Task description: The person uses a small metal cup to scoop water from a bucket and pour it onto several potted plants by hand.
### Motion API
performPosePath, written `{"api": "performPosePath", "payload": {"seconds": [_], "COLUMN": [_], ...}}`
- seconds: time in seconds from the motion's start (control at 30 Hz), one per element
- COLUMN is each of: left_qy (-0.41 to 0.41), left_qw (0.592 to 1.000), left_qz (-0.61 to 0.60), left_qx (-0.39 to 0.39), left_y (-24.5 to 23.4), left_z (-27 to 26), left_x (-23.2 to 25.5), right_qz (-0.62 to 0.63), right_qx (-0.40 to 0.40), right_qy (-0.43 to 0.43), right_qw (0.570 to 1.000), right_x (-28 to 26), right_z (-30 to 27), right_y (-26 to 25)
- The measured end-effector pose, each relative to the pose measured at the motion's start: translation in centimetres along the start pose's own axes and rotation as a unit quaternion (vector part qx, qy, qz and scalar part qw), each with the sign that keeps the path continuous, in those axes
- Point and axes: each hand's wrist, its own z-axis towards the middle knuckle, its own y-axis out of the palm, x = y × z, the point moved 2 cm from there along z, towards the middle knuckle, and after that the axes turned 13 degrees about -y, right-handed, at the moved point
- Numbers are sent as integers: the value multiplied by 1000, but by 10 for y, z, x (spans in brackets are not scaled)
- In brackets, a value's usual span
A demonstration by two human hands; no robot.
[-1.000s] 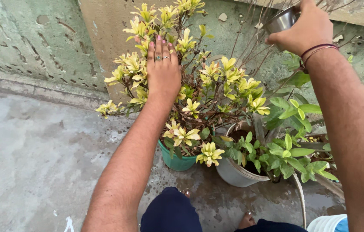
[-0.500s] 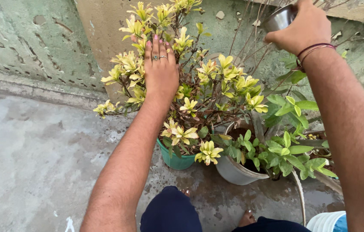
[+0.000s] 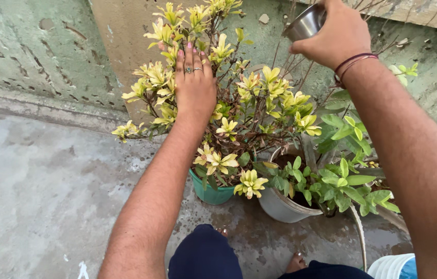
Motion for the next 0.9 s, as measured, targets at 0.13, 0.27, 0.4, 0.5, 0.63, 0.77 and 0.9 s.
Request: {"api": "performPosePath", "payload": {"seconds": [0.13, 0.27, 0.4, 0.5, 0.63, 0.77, 0.9], "left_qy": [5, 3, 6, 1, -2, -3, 6], "left_qw": [999, 999, 999, 1000, 1000, 1000, 1000], "left_qz": [32, 40, 32, 30, 22, 19, 16], "left_qx": [-15, -18, -15, -3, 2, 7, -2], "left_y": [-2, -3, -1, 0, 1, -1, -5], "left_z": [2, 1, 0, 0, -1, 0, -1], "left_x": [-3, -3, -2, 0, 1, 3, 7], "right_qz": [14, -2, -4, 0, -6, -5, -6], "right_qx": [-31, -31, -38, -33, -33, -52, -53], "right_qy": [20, 9, 10, 5, 0, 27, 29], "right_qw": [999, 999, 999, 999, 999, 998, 998], "right_x": [-9, -13, -16, -16, -17, -20, -24], "right_z": [3, 2, 1, 1, 2, 3, 5], "right_y": [0, -2, -2, -1, -2, -2, -3]}}
